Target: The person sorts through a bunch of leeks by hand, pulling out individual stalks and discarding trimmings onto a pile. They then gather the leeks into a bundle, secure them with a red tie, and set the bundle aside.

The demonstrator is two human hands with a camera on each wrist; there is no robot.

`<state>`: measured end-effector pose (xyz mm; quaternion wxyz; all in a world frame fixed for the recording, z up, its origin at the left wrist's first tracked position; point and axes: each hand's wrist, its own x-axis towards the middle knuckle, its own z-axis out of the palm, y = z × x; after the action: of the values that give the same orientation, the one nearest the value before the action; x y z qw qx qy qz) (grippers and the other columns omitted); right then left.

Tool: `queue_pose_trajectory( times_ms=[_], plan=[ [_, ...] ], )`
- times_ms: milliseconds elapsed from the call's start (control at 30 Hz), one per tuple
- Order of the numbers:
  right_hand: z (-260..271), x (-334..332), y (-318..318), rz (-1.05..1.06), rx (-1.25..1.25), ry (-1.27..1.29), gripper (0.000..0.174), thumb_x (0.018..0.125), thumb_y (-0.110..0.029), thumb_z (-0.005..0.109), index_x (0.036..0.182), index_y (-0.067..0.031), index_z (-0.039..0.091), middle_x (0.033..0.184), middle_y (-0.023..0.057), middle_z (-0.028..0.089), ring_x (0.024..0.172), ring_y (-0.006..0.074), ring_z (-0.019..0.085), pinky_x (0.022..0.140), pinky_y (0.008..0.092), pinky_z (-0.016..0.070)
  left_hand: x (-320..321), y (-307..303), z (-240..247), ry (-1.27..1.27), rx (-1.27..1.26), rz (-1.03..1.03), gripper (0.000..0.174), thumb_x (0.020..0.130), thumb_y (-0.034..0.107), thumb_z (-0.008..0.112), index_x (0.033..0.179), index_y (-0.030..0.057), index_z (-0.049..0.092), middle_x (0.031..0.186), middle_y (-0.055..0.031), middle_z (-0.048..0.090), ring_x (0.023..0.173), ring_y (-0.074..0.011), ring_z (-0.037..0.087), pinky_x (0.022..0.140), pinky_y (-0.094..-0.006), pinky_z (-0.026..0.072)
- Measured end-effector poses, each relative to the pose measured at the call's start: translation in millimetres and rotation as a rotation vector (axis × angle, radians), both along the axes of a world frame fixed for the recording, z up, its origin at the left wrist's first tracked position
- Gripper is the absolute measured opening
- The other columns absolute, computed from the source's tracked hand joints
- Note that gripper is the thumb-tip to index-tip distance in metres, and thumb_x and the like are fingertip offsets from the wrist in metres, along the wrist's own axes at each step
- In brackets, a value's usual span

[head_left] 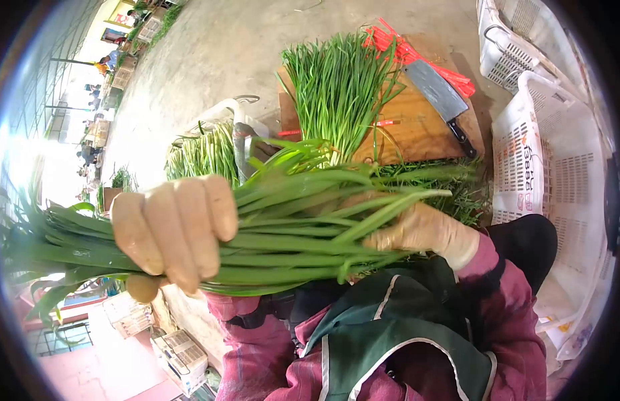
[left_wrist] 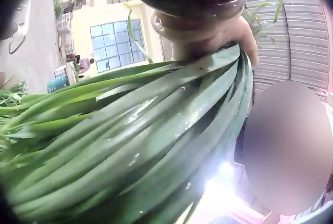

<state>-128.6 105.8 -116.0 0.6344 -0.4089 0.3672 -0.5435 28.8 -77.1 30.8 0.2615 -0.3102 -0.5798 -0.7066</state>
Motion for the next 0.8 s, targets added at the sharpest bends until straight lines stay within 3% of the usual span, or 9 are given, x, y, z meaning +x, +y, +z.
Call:
queue_pose_trajectory(
  times_ms=[33, 67, 133, 167, 267, 400, 533, 667, 800],
  plan=[
    [7, -5, 1, -0.006, 0.084, -0.134, 0.049, 0.079, -0.012, 0.076, 0.122, -0.0007, 0.057, 0.119, 0.0087, 0.061, 0.11, 0.0194, 0.056, 0.097, 0.0348, 0.044, -4, 1, -3, -0.017, -0.018, 0.007, 0.024, 0.091, 0.029, 0.064, 0.095, 0.011, 0.048, 0.075, 0.0007, 0.061, 0.065, -0.0124, 0.055, 0.074, -0.0322, 0.0393],
    [-1, -2, -1, -0.034, 0.015, -0.038, 0.053, 0.08, -0.007, 0.075, 0.128, -0.0015, 0.054, 0.123, 0.0075, 0.06, 0.112, 0.0161, 0.054, 0.097, 0.0318, 0.0439, -9, 4, -6, -0.031, 0.041, 0.096, 0.025, 0.091, 0.03, 0.062, 0.096, 0.0111, 0.048, 0.073, 0.0018, 0.058, 0.066, -0.0126, 0.053, 0.074, -0.0322, 0.039],
    [-2, -2, 5, 0.006, 0.114, -0.262, 0.047, 0.084, -0.007, 0.07, 0.128, -0.0018, 0.054, 0.122, 0.0071, 0.061, 0.11, 0.0142, 0.055, 0.096, 0.0308, 0.0442, -15, 19, -14, -0.078, 0.176, 0.289, 0.026, 0.092, 0.034, 0.059, 0.096, 0.0112, 0.046, 0.071, 0.004, 0.052, 0.067, -0.0129, 0.048, 0.074, -0.0322, 0.0383],
    [-7, -2, 7, 0.014, 0.149, -0.29, 0.045, 0.086, -0.007, 0.068, 0.128, -0.0018, 0.054, 0.121, 0.0069, 0.062, 0.109, 0.0133, 0.056, 0.096, 0.0302, 0.0442, -16, 30, -10, -0.205, 0.333, 0.5, 0.027, 0.092, 0.035, 0.054, 0.097, 0.0108, 0.045, 0.07, 0.0043, 0.043, 0.071, -0.0137, 0.043, 0.078, -0.0334, 0.0389],
    [-20, -21, 3, 0.001, 0.261, 0.114, 0.036, 0.093, -0.013, 0.061, 0.125, 0.0018, 0.055, 0.114, 0.0058, 0.065, 0.103, 0.0094, 0.056, 0.092, 0.0265, 0.0447, -17, 21, -12, -0.488, 0.544, 0.818, 0.02, 0.091, 0.026, 0.052, 0.097, 0.0058, 0.052, 0.078, -0.0041, 0.052, 0.081, -0.0191, 0.048, 0.086, -0.0376, 0.0408],
    [-37, -34, -1, -0.117, 0.239, 0.062, 0.029, 0.093, -0.01, 0.058, 0.12, 0.0017, 0.059, 0.108, 0.0034, 0.065, 0.098, 0.0084, 0.056, 0.089, 0.0249, 0.0451, -6, -2, -29, -0.502, 0.765, 0.71, 0.019, 0.09, 0.021, 0.057, 0.094, 0.0033, 0.058, 0.084, -0.0078, 0.058, 0.085, -0.0223, 0.052, 0.088, -0.0385, 0.0425],
    [-58, -39, -6, -0.15, 0.242, 0.151, 0.027, 0.094, -0.011, 0.058, 0.117, 0.0013, 0.06, 0.104, 0.001, 0.064, 0.094, 0.0078, 0.057, 0.086, 0.024, 0.046, -2, -6, -34, -0.513, 0.728, 0.644, 0.019, 0.09, 0.022, 0.058, 0.095, 0.004, 0.058, 0.086, -0.0083, 0.06, 0.089, -0.0234, 0.054, 0.092, -0.0402, 0.0424],
    [-66, -39, 4, -0.056, 0.307, -0.162, 0.03, 0.094, -0.018, 0.06, 0.117, 0.0006, 0.06, 0.102, -0.0002, 0.064, 0.093, 0.006, 0.057, 0.082, 0.0232, 0.0482, -4, -2, -33, -0.464, 0.63, 0.623, 0.019, 0.09, 0.024, 0.056, 0.097, 0.0053, 0.055, 0.084, -0.0054, 0.057, 0.088, -0.0217, 0.053, 0.096, -0.0426, 0.0389],
    [-70, -54, 11, 0.254, 0.349, -0.517, 0.032, 0.091, -0.007, 0.06, 0.122, 0.0013, 0.056, 0.105, 0.0039, 0.065, 0.094, 0.0096, 0.062, 0.084, 0.024, 0.05, 7, -13, -29, -0.395, 0.576, 0.595, 0.019, 0.089, 0.024, 0.057, 0.095, 0.0084, 0.049, 0.082, -0.001, 0.051, 0.085, -0.0181, 0.05, 0.099, -0.0427, 0.034]
  ],
)
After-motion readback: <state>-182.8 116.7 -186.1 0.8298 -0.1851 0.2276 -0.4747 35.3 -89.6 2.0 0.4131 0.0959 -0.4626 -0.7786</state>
